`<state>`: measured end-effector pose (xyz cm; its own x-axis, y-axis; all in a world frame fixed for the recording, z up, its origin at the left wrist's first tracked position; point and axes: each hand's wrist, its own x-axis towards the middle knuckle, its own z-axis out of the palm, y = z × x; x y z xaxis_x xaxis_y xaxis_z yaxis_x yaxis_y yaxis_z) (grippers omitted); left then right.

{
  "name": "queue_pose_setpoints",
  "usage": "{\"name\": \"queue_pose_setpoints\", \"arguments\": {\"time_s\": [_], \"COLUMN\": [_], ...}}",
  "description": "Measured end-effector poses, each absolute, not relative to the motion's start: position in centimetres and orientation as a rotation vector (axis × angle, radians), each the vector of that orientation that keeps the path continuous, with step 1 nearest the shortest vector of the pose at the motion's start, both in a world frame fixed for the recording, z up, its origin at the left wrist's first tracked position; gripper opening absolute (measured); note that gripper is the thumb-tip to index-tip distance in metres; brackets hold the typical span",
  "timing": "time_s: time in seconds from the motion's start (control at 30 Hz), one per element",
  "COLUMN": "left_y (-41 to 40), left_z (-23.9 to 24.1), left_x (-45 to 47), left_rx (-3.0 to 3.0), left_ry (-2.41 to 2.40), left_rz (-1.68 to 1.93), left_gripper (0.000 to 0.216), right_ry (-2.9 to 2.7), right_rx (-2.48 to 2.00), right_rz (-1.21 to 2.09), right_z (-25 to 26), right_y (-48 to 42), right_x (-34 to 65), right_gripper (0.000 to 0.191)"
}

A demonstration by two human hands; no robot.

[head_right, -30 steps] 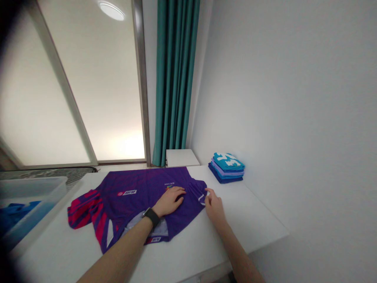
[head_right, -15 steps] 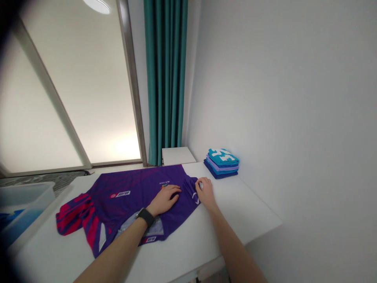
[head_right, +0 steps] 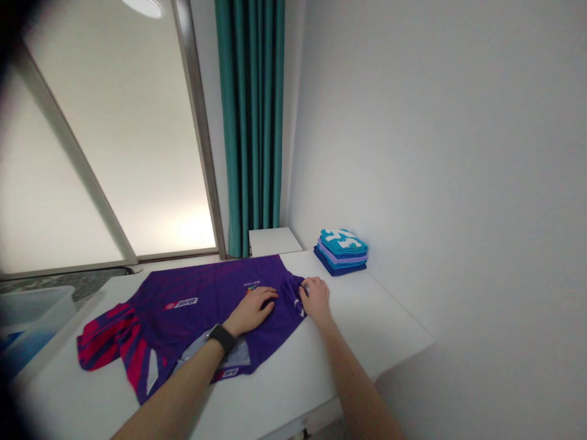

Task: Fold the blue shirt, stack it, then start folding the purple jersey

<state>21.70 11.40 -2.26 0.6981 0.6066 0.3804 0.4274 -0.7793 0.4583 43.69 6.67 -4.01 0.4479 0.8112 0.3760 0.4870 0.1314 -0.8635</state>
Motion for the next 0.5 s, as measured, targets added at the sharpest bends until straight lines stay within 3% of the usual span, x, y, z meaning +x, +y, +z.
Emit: {"name": "queue_pose_setpoints", "arguments": {"time_s": [0.37, 0.5], "left_y": [11.5, 11.6], "left_z": [-2.3, -2.5], "left_x": [21.7, 21.7], "left_rx": [2.565, 2.563], "left_ry": [0.797, 0.801], "left_rz": [0.754, 0.747], "left_gripper": [0.025, 0.025], "right_ry": [-0.790, -0.909], "right_rx": [-1.102, -1.106], "right_rz": [0.796, 0.968], "right_z": [-2.4, -2.1], "right_y": [5.5, 5.1], "right_x": [43.9, 43.6], "right_gripper": [0.036, 0.034]}}
